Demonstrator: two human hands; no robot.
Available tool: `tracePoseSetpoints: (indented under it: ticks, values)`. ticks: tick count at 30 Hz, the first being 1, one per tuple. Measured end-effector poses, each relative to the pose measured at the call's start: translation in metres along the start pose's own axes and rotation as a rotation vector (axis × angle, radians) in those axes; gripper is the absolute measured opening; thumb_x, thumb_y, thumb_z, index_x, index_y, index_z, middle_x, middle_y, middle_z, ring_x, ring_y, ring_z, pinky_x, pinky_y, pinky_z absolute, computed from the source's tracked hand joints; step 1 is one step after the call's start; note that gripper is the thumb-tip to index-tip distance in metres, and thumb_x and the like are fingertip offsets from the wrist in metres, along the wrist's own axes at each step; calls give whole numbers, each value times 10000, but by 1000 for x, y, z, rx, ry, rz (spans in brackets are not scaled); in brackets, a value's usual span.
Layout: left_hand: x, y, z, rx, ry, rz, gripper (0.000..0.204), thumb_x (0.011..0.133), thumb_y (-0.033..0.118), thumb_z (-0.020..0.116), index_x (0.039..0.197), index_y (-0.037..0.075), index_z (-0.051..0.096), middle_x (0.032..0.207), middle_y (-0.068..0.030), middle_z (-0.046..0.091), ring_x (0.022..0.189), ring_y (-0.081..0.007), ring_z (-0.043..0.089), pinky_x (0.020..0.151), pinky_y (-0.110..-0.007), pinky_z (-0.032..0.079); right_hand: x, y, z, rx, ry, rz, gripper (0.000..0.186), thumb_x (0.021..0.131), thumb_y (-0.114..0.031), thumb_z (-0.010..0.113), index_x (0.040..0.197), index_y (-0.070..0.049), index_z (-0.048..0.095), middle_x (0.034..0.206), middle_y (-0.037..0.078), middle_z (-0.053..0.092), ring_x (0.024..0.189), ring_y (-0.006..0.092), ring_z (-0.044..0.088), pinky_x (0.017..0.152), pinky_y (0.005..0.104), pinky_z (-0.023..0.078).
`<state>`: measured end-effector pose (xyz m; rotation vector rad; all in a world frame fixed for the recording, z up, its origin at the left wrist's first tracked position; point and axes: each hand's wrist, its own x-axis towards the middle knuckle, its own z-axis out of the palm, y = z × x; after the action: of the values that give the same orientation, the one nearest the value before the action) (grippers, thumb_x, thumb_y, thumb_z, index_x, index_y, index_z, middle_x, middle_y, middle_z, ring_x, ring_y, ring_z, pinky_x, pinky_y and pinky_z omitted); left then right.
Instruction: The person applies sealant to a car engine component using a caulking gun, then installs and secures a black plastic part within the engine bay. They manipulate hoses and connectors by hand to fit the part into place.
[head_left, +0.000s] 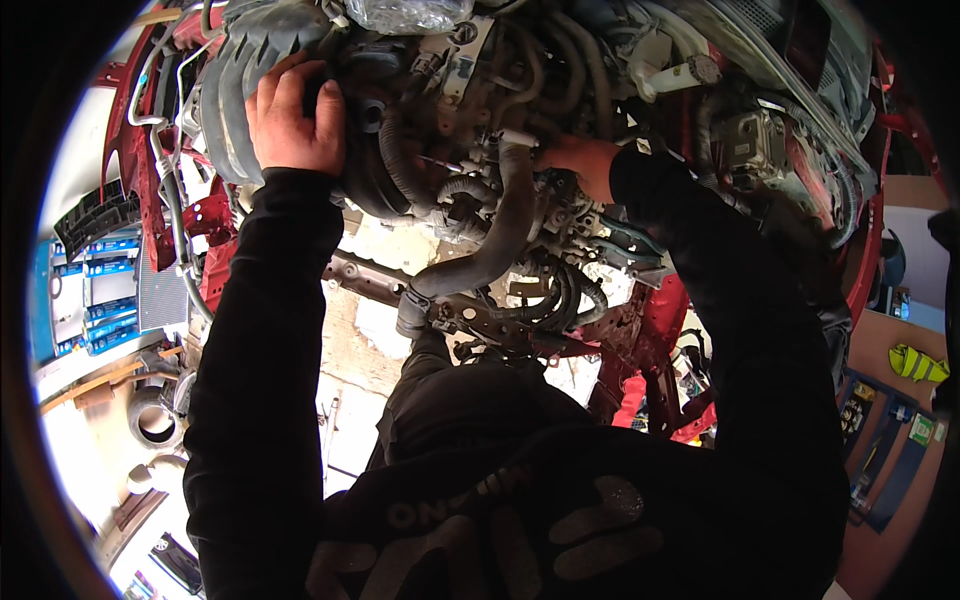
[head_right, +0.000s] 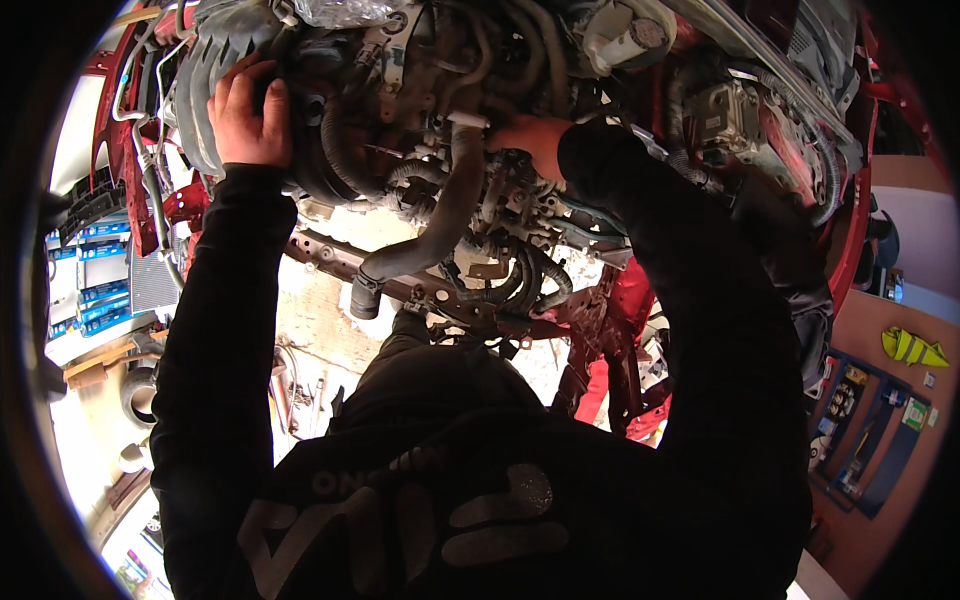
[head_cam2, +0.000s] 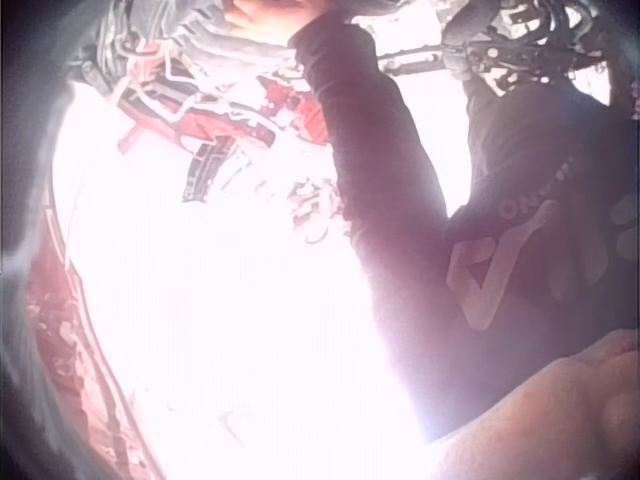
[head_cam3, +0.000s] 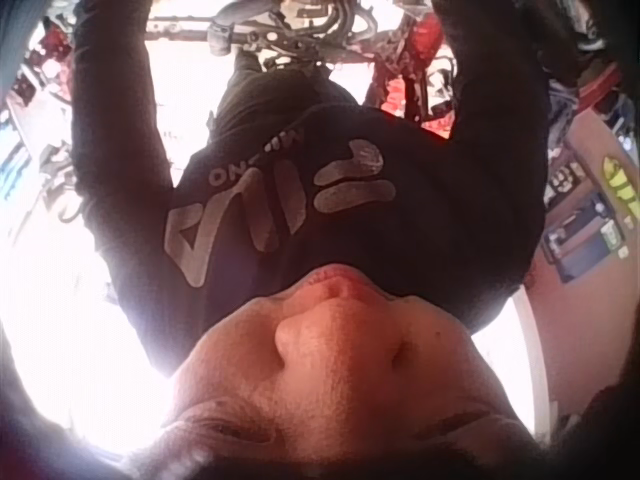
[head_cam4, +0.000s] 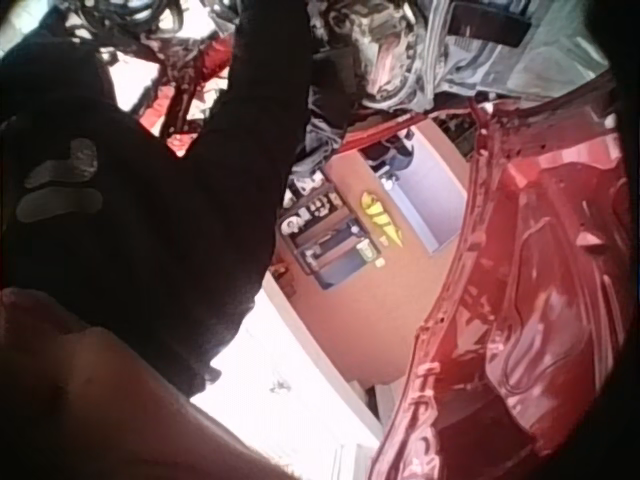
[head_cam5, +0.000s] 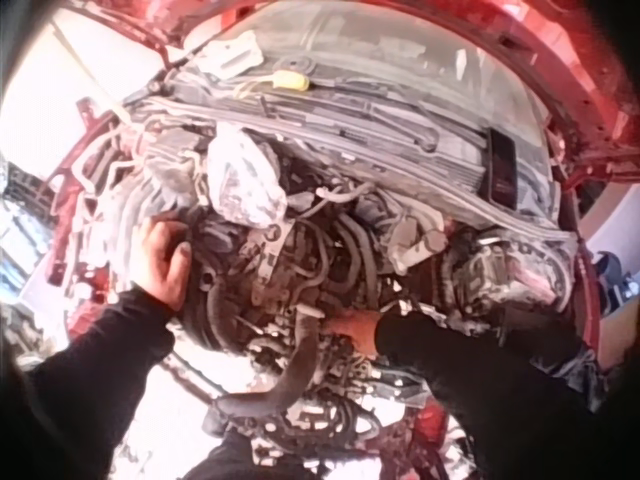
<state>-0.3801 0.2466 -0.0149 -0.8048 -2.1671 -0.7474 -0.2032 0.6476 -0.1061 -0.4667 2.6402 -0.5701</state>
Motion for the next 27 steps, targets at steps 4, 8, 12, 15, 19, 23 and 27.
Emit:
tracePoseSetpoints:
  ticks: [4, 8, 12, 15, 19, 23, 27]
  values:
    - [0, 0, 0, 1, 1, 3, 275, 992, 278, 744, 1219, 129, 792, 1396, -86, 738, 1244, -373, 647, 1122, -465, 488, 0, 3, 6, -86, 15, -44, 809, 825, 138, 601, 1515, -282, 639, 1545, 191, 586, 1373, 445, 637, 1128, 505, 565]
    - [0, -1, -1, 6, -7, 8, 278, 991, 278, 745, 1222, 129, 792, 1397, -87, 737, 1245, -373, 649, 1122, -466, 489, 13, 3, 9, -38, -61, 108, 793, 838, 109, 624, 1513, -307, 636, 1515, 197, 609, 1393, 429, 630, 1116, 500, 567]
    - [-1, -1, 0, 11, -5, 4, 285, 994, 281, 740, 1229, 128, 790, 1398, -88, 736, 1250, -371, 648, 1126, -466, 486, 23, -6, 1, 22, -108, 215, 776, 848, 86, 611, 1519, -303, 636, 1309, 213, 735, 1110, 411, 766, 926, 472, 640]
    - [-1, -2, 1, 14, -9, 21, 314, 1026, 301, 715, 1274, 118, 777, 1424, -91, 725, 1261, -360, 645, 1126, -452, 459, 28, -15, -13, 233, -275, 440, 774, 841, 58, 610, 1527, -299, 639, 1127, 207, 794, 802, 374, 804, 736, 456, 659]
    - [0, -4, 0, 26, -24, 24, 337, 1041, 311, 700, 1300, 106, 767, 1439, -100, 717, 1277, -357, 642, 1128, -449, 444, 30, -24, -24, 262, -257, 420, 742, 872, -12, 650, 1568, -264, 603, 879, 123, 761, 625, 257, 757, 559, 421, 606]
    - [0, -3, 0, 20, -15, 17, 296, 996, 274, 738, 1237, 108, 782, 1403, -93, 731, 1255, -370, 646, 1125, -463, 477, 34, -22, -28, 284, -307, 497, 764, 871, -28, 695, 1595, -241, 575, 830, 98, 759, 629, 220, 753, 517, 397, 581]
    - [1, -2, -1, 19, -17, 18, 293, 997, 274, 737, 1230, 103, 782, 1401, -96, 730, 1254, -374, 645, 1128, -465, 476, 33, -15, -26, 570, -331, 594, 815, 882, -10, 714, 1645, -210, 512, 863, 114, 775, 628, 222, 750, 493, 392, 560]
